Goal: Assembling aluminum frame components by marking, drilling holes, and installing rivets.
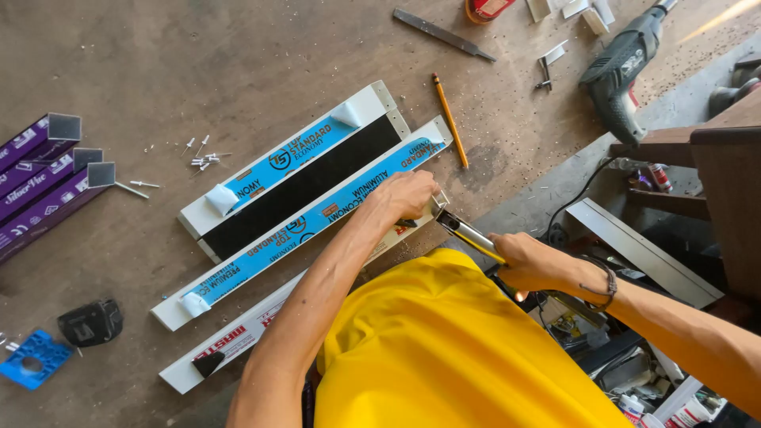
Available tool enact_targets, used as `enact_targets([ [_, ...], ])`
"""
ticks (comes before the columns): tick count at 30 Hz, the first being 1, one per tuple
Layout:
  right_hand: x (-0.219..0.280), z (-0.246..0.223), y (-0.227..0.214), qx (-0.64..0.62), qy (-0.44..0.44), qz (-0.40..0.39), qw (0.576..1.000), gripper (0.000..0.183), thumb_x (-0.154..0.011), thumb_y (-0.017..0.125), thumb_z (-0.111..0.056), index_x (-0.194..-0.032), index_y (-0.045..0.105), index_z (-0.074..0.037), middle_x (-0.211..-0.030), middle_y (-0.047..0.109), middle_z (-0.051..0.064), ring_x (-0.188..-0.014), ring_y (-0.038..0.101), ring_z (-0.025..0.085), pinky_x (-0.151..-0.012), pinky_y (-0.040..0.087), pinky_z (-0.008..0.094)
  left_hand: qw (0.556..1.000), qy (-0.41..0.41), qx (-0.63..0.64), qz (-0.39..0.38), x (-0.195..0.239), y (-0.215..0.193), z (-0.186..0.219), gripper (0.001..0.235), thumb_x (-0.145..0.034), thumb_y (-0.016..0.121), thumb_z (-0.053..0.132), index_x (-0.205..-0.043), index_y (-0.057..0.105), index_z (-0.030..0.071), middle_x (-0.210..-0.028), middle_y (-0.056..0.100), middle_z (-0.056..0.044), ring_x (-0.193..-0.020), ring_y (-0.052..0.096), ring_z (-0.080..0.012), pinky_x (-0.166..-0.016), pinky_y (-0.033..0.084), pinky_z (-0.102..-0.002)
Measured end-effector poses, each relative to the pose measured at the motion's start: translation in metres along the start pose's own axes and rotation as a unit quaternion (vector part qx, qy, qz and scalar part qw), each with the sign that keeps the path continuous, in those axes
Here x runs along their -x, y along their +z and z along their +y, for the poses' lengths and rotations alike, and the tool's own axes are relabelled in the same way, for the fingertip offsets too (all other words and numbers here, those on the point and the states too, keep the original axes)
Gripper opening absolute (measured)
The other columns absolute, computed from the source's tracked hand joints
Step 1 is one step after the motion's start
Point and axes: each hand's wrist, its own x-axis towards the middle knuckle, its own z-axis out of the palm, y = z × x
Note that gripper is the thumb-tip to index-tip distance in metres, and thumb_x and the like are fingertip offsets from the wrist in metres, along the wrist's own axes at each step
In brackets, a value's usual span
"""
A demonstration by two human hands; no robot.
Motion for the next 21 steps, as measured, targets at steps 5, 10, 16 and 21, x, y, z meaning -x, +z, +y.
enact_targets([
  [5, -0.034, 0.03, 0.018, -0.062, 0.014, -0.003, 0.998, 0.039, -0.076, 0.059, 0.001, -0.113, 0.053, 0.014, -0.092, 0.065, 0.039, -0.056, 0.075, 0.042, -0.041, 0.062, 0.043, 0.999, 0.026, -0.031, -0.002, 0.01, -0.002, 0.002, 0.034, -0.08, 0.064, -0.002, -0.107, 0.076, 0.017, -0.094, 0.075, -0.009, -0.091, 0.075, -0.0338, -0.087, 0.06, -0.051],
  [10, -0.05, 0.04, 0.023, 0.129, -0.014, 0.159, 0.979, 0.054, -0.09, 0.068, -0.049, -0.119, 0.06, -0.005, -0.109, 0.056, 0.02, -0.1, 0.07, 0.047, -0.081, 0.06, 0.064, 0.998, 0.035, -0.055, 0.004, -0.009, 0.018, -0.012, 0.034, -0.08, 0.061, 0.001, -0.105, 0.076, 0.018, -0.096, 0.073, -0.008, -0.094, 0.076, -0.0352, -0.086, 0.061, -0.052],
  [16, -0.053, 0.112, 0.062, 0.065, -0.192, 0.265, 0.943, 0.05, -0.086, 0.077, -0.046, -0.104, 0.054, -0.006, -0.093, 0.047, 0.014, -0.083, 0.063, 0.052, -0.061, 0.055, 0.056, 0.996, 0.047, -0.067, 0.022, -0.02, 0.049, -0.029, 0.043, -0.075, 0.069, -0.002, -0.109, 0.073, 0.024, -0.099, 0.068, 0.0, -0.093, 0.074, -0.0303, -0.083, 0.063, -0.052],
  [21, -0.036, 0.211, 0.085, 0.052, -0.001, 0.222, 0.974, 0.037, -0.081, 0.078, -0.05, -0.1, 0.067, -0.02, -0.091, 0.067, 0.006, -0.082, 0.068, 0.029, -0.078, 0.05, 0.041, 0.979, 0.048, -0.036, 0.194, 0.037, 0.031, -0.015, 0.061, -0.085, 0.067, 0.01, -0.141, 0.05, 0.03, -0.146, 0.055, -0.007, -0.112, 0.069, -0.0335, -0.074, 0.06, -0.051],
])
